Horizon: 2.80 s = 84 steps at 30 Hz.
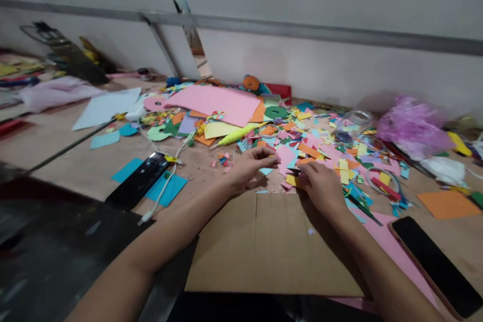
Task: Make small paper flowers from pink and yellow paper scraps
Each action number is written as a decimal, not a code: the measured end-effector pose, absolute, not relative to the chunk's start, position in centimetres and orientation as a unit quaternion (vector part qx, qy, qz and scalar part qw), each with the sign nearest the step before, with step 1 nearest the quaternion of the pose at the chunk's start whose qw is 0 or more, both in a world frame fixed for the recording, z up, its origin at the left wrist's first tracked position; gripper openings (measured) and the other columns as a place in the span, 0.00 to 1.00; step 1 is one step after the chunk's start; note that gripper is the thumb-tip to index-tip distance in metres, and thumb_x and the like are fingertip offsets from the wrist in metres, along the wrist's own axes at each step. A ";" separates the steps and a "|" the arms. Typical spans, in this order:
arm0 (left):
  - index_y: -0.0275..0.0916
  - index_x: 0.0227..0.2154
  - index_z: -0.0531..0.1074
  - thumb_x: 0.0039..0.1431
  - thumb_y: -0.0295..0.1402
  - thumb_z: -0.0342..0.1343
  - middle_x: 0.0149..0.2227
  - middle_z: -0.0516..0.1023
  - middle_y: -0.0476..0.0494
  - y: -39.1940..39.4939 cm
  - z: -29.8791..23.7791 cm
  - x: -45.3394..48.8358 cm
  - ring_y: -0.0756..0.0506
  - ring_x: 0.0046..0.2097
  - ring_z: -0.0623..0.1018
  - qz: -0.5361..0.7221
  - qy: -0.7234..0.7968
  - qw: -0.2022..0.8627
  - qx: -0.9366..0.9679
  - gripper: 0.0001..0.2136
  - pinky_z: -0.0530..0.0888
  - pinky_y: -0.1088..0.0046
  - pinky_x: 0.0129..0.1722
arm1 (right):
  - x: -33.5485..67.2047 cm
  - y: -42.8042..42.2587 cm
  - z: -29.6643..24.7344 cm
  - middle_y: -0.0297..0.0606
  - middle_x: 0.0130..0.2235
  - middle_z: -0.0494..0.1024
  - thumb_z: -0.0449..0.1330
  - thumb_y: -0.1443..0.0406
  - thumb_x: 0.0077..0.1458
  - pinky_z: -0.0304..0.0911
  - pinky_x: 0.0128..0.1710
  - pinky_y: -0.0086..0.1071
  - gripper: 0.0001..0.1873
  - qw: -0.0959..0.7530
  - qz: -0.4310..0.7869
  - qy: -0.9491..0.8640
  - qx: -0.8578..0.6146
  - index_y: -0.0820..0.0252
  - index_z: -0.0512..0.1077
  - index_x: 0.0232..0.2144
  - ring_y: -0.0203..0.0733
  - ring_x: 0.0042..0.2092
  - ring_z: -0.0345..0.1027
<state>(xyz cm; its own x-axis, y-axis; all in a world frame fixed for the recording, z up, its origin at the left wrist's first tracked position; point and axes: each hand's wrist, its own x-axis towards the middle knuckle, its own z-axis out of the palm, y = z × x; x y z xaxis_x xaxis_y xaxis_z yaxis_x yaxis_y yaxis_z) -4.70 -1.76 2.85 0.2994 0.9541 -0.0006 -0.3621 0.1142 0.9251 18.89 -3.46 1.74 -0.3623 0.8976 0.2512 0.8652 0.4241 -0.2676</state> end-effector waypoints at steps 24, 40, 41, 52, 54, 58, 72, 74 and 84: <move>0.34 0.34 0.74 0.51 0.39 0.68 0.36 0.80 0.44 0.3 3.9 -8.2 0.51 0.34 0.78 0.573 0.322 0.619 0.430 0.15 0.74 0.72 0.40 | 8.5 -3.2 3.2 0.35 0.31 0.79 0.59 0.58 0.59 0.62 0.33 0.35 0.08 0.256 0.334 -0.774 -0.473 0.56 0.72 0.32 0.43 0.33 0.71; 0.37 0.35 0.70 0.50 0.43 0.69 0.34 0.79 0.43 -2.0 2.3 -4.9 0.51 0.29 0.77 0.436 0.373 0.694 0.436 0.18 0.72 0.77 0.28 | 13.9 -2.2 3.4 0.40 0.37 0.80 0.67 0.56 0.50 0.68 0.43 0.39 0.12 0.412 0.436 -0.626 -0.498 0.58 0.77 0.33 0.46 0.40 0.74; 0.37 0.35 0.69 0.49 0.42 0.69 0.35 0.79 0.42 -2.1 2.3 -4.9 0.51 0.30 0.77 0.435 0.365 0.705 0.424 0.19 0.72 0.76 0.29 | 13.9 -2.3 3.4 0.40 0.37 0.80 0.66 0.56 0.51 0.68 0.43 0.40 0.12 0.416 0.433 -0.626 -0.497 0.58 0.77 0.34 0.46 0.40 0.74; 0.36 0.36 0.69 0.49 0.36 0.70 0.34 0.79 0.45 -2.2 2.0 -4.9 0.49 0.36 0.79 0.446 0.318 0.754 0.362 0.17 0.77 0.70 0.39 | 13.4 -3.2 4.0 0.39 0.36 0.81 0.65 0.59 0.51 0.70 0.41 0.39 0.08 0.426 0.454 -0.612 -0.488 0.57 0.78 0.33 0.46 0.40 0.75; 0.36 0.35 0.69 0.49 0.36 0.71 0.33 0.79 0.45 -2.0 1.9 -4.9 0.50 0.36 0.79 0.454 0.320 0.748 0.363 0.17 0.77 0.71 0.39 | 13.4 -3.3 4.1 0.40 0.38 0.81 0.66 0.60 0.50 0.70 0.40 0.38 0.09 0.424 0.494 -0.592 -0.475 0.56 0.78 0.35 0.46 0.40 0.75; 0.35 0.34 0.69 0.47 0.36 0.72 0.34 0.79 0.44 -2.1 2.1 -4.8 0.48 0.38 0.80 0.463 0.313 0.760 0.332 0.19 0.77 0.71 0.40 | 13.2 -3.5 3.9 0.38 0.39 0.81 0.71 0.61 0.45 0.70 0.37 0.34 0.13 0.435 0.553 -0.553 -0.447 0.55 0.78 0.36 0.43 0.38 0.75; 0.36 0.35 0.69 0.48 0.35 0.72 0.43 0.80 0.42 -2.1 1.8 -4.5 0.47 0.42 0.80 0.481 0.267 0.777 0.306 0.17 0.77 0.71 0.40 | 12.9 -3.3 2.8 0.33 0.30 0.77 0.76 0.55 0.39 0.69 0.29 0.32 0.19 0.484 0.599 -0.449 -0.453 0.57 0.75 0.28 0.39 0.30 0.72; 0.36 0.35 0.69 0.48 0.36 0.71 0.45 0.80 0.42 -2.1 2.0 -4.6 0.47 0.43 0.81 0.480 0.271 0.772 0.316 0.18 0.77 0.71 0.41 | 13.1 -3.2 2.7 0.33 0.29 0.76 0.76 0.55 0.40 0.68 0.29 0.31 0.18 0.484 0.595 -0.455 -0.453 0.57 0.75 0.28 0.38 0.29 0.71; 0.35 0.32 0.71 0.46 0.39 0.71 0.33 0.77 0.47 -2.6 2.6 -3.9 0.50 0.34 0.79 0.485 0.338 0.703 0.396 0.18 0.74 0.73 0.39 | 14.6 -2.8 3.8 0.33 0.33 0.78 0.70 0.55 0.50 0.70 0.40 0.35 0.13 0.479 0.521 -0.551 -0.441 0.56 0.75 0.32 0.42 0.37 0.75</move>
